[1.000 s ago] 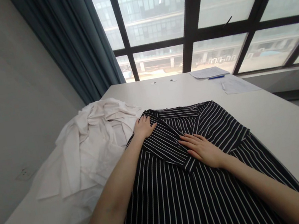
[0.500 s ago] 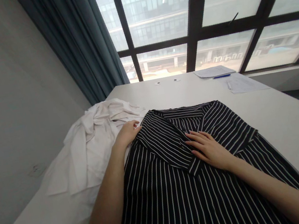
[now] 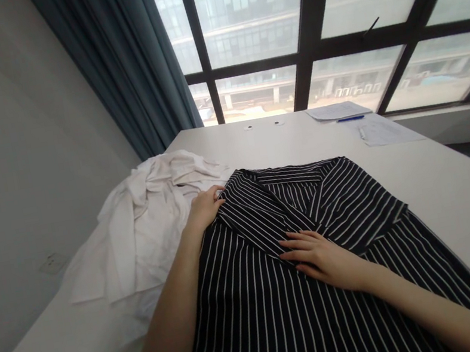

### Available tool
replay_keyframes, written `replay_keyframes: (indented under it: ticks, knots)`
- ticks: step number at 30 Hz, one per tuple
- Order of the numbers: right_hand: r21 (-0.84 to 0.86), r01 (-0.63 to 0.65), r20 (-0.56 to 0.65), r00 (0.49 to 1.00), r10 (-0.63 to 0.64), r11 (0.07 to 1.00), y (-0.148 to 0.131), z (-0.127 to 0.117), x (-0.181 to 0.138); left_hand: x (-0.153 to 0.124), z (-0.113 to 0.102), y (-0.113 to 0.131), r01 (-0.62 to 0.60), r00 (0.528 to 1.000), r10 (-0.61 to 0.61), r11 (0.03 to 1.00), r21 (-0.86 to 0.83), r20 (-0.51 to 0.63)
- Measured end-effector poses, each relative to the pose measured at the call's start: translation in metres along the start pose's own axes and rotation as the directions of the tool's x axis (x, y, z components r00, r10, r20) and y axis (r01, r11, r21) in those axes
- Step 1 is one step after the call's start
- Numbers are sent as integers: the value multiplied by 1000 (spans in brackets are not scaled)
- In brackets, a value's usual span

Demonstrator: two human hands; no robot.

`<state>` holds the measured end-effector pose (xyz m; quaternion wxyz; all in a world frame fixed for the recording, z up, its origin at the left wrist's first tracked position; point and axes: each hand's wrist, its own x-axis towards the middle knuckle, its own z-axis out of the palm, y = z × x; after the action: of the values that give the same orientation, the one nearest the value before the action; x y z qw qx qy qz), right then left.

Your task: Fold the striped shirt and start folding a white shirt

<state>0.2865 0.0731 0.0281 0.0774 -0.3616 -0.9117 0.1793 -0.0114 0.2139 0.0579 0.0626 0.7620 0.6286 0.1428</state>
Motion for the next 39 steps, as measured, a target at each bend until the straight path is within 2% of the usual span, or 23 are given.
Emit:
replay_keyframes:
  ticks: [5,8,11,13,18,21,26,34,36,39]
  knots:
    - [36,-2,-14,1000,2,999,-2,-2,0,-2,-5,11,8,997,7,984,179,-82]
    - [62,46,-30,999,-45,997,-4,-1,0,-4,-8,27,-99,984,121,982,162,-129]
    - [65,102,-43,994,-99,993,-6,2,0,-8,-1,46,-258,962,259,966,24,-83]
    - [53,125,-55,991,-123,991,-8,4,0,-13,10,59,-315,949,314,949,-27,-24]
    - [20,142,-147,980,-137,990,-8,10,0,-25,46,80,-375,923,363,923,89,126]
    - [-13,157,-221,963,-156,988,-6,13,0,-29,57,80,-389,916,359,904,178,181]
    - [-40,216,-278,935,-219,976,-6,13,0,-29,59,76,-403,903,352,891,207,246]
    - [2,212,-199,958,-207,977,-13,8,-1,-32,67,78,-375,926,344,888,265,159]
    - [28,181,-226,959,-170,983,-12,2,-2,-32,70,78,-376,926,349,884,276,145]
    - [60,24,-346,938,-2,998,-2,-10,-2,-33,72,77,-382,924,358,879,284,135]
